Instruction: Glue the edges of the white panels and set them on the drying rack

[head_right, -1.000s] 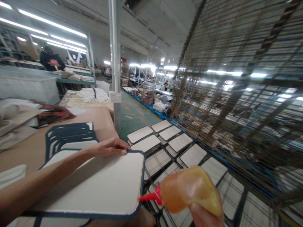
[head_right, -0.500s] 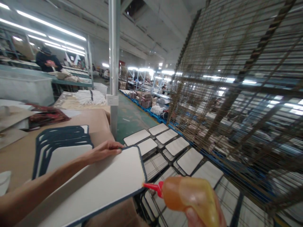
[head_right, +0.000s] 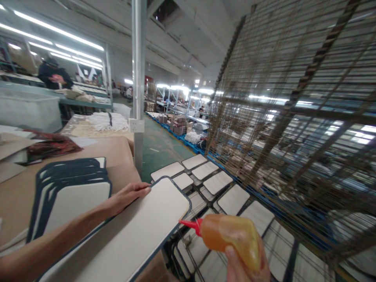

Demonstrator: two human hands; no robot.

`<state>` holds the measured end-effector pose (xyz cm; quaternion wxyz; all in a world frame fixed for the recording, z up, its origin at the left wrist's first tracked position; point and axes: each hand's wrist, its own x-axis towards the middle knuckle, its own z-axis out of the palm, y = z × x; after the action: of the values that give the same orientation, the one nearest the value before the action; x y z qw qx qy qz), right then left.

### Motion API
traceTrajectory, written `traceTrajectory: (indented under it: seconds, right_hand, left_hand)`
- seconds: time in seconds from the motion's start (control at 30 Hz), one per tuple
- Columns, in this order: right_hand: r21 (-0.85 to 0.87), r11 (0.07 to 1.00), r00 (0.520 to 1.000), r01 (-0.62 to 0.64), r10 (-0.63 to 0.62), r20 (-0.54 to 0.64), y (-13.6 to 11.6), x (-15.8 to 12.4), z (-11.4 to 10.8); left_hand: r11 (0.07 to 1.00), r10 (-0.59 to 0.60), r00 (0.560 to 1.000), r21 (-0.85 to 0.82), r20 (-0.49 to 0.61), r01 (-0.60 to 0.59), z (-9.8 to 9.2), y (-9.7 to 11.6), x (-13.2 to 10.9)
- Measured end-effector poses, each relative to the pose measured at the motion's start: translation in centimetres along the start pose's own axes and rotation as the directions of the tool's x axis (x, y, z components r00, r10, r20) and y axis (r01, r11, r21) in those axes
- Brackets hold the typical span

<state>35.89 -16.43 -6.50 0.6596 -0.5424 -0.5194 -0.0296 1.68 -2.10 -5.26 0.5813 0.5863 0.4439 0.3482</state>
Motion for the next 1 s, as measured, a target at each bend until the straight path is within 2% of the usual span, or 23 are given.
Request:
traceTrajectory:
  seconds: [0.13,0.27,0.47,0.53,0.63,0.73,0.83,1.0]
  right_hand:
    - [0.150,0.980,0.991,-0.132,0.134,0.000,0.8,-0.4,1.0]
    - [0.356,0.879,0.947,-0.316,0.314,0.064,0.0,-1.0,2.7]
    - [0.416,0.801,0.892,-0.430,0.449,0.056,-0.4,-1.8,3.8]
    - [0.405,0.812,0.901,-0.419,0.426,0.078,0.1,-1.9,3.6]
    - [0.370,0.875,0.950,-0.312,0.294,0.105,1.2,-1.8,3.2]
    - [0.393,0.887,0.968,-0.243,0.196,0.156,2.0,-1.4,2.8]
    - [0.332,0.925,0.977,-0.185,0.138,0.162,1.6,-1.3,2.7]
    - [0.202,0.976,0.994,-0.079,0.061,0.093,0.4,-2.1,2.8]
  left_hand:
    - [1.000,-0.010,1.000,-0.026,-0.011,0.009,0.4,0.2,-0.4]
    - [0.997,-0.045,0.998,-0.072,-0.038,0.042,0.6,0.1,-0.5]
    - [0.991,-0.089,0.996,-0.102,-0.027,0.086,0.3,-0.5,-0.1]
    - [0.991,-0.094,0.995,-0.097,-0.016,0.092,0.1,-0.9,0.1]
    - [0.994,-0.073,0.997,-0.082,0.006,0.074,-0.1,-1.4,0.3]
    - [0.997,-0.055,0.998,-0.058,0.015,0.055,-0.2,-1.6,0.5]
    - [0.998,-0.056,0.998,-0.024,0.010,0.056,-0.4,-1.6,0.8]
    - [0.997,-0.082,0.996,0.016,0.021,0.082,-0.7,-1.5,0.9]
